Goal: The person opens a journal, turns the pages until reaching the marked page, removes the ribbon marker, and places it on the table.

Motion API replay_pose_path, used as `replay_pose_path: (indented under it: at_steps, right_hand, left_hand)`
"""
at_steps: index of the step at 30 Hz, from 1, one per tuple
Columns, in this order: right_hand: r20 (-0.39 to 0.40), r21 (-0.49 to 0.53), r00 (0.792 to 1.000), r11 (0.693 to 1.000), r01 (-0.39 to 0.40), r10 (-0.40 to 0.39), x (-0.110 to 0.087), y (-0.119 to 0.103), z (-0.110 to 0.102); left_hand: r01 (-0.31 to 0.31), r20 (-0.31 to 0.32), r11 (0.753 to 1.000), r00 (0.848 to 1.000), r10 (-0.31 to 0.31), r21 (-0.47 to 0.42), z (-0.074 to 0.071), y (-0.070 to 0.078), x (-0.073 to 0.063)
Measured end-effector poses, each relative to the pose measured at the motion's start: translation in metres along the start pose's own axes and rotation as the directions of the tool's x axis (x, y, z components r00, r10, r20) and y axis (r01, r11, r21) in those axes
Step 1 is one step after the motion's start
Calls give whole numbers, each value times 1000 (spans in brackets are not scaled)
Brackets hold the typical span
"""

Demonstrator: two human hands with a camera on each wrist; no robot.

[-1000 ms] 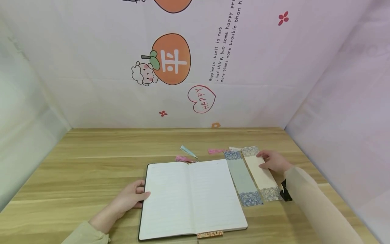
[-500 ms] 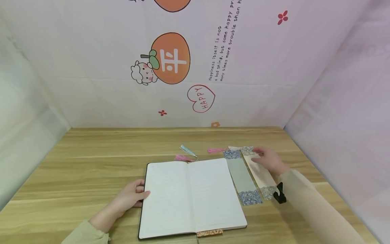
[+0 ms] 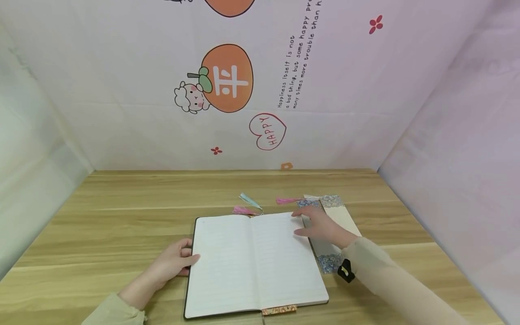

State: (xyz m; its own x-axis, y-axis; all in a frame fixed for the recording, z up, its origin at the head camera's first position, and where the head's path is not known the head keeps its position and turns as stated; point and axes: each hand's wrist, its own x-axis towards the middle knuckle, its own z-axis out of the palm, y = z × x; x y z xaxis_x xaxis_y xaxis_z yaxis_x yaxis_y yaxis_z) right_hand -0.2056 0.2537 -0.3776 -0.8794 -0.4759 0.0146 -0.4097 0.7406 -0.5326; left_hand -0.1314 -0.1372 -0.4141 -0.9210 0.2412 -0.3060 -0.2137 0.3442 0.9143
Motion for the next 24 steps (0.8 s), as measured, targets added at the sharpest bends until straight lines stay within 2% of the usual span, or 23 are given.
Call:
replay_pose_path:
  at_steps: [3,11,18,24]
  right_hand:
    - [-2,-66,999,997,50,-50,4,-7,8]
    - [72,-164,997,985,54,-43,14,-13,24]
    - [132,-208,985,974,-86,115,19,-26,23]
    - [166,-249,968,958,-145,189,26,-35,20]
  left_hand:
    - [1,-2,1000,1000,-1,1,0,-1,0]
    - [9,-4,1000,1000,-9,5,2,0,1]
    - [-2,11,1000,1000,2,-1,1,0,1]
    - [-2,4,1000,1000,2,-2,0,-1,1]
